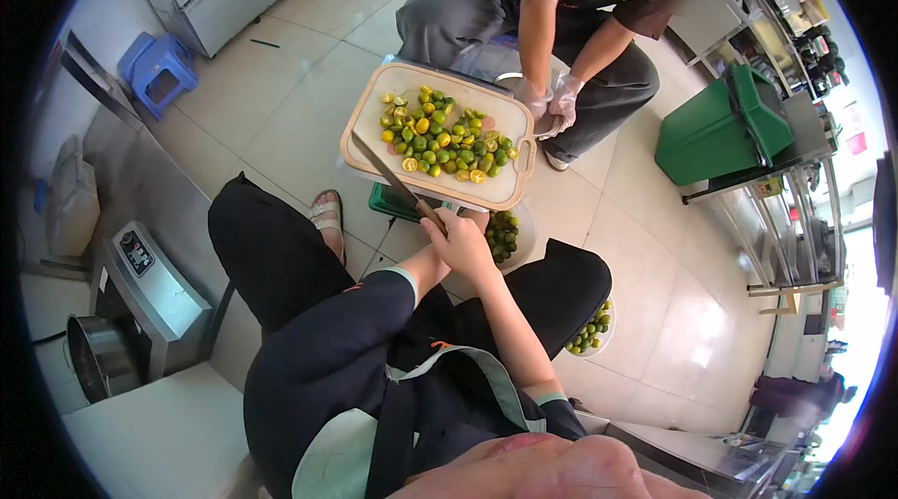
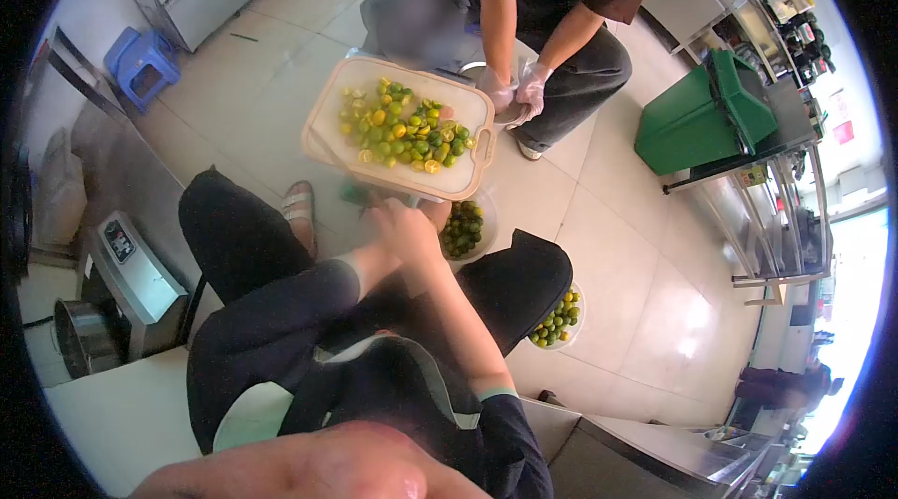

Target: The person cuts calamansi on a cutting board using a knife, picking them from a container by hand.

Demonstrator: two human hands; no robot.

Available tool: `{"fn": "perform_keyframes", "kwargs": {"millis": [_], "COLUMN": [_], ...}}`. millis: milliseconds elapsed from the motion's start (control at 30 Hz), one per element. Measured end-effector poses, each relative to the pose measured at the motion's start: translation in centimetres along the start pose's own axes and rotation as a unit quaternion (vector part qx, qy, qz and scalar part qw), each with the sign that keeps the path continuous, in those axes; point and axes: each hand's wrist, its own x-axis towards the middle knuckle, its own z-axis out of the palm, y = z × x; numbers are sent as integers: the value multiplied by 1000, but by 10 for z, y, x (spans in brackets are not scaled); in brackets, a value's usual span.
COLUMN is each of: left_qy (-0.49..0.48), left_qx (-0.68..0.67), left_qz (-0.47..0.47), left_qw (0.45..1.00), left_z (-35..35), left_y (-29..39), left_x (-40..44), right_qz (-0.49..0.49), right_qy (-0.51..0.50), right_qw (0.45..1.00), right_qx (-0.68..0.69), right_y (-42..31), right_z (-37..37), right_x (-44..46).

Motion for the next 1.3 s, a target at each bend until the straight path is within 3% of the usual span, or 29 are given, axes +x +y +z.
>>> {"fn": "perform_keyframes", "kwargs": {"millis": [200, 267, 300, 333, 367, 400, 433, 567, 667, 767, 800, 900, 1100, 1300], "left_qy": [91, 127, 215, 175, 153, 154, 186, 409, 531, 567, 556, 578, 573, 605], "left_qx": [-97, -93, -50, -221, -161, -225, -196, -242, -206, -169, -222, -133, -137, -164], "left_qz": [92, 165, 234, 140, 74, 75, 27, 79, 41, 85, 86, 59, 31, 97], "left_qw": [987, 974, 947, 949, 972, 959, 963, 876, 821, 802, 796, 803, 807, 773], "left_z": [-28, -39, -55, -80, -113, -123, -152, -203, -218, -199, -198, -196, -201, -195], "left_y": [15, -11, -8, 6, 20, -1, 17, -15, -1, -41, -38, -28, -26, -34], "left_x": [19, 9, -25, -53, -82, -88, -115, -141, -144, -131, -133, -142, -146, -133], "right_qz": [-54, 4, 34, 44, 53, 85, 65, 101, 112, 87, 82, 66, 39, 45], "right_qy": [45, 51, 52, 65, 78, 76, 103, 96, 70, 74, 78, 74, 71, 64], "right_qw": [996, 996, 995, 993, 991, 988, 985, 975, 972, 981, 985, 989, 995, 996], "right_qx": [59, 70, 76, 86, 97, 102, 125, 173, 193, 155, 127, 109, 56, 36], "right_y": [-2, 1, 1, -2, -9, -15, -8, -12, -4, -18, -18, -22, -30, -27], "right_z": [-16, -27, -32, -36, -40, -43, -36, -14, 12, 21, 24, 29, 36, 40], "right_x": [-26, -34, -38, -39, -40, -39, -37, -26, -18, -10, -8, -5, 4, 6]}}
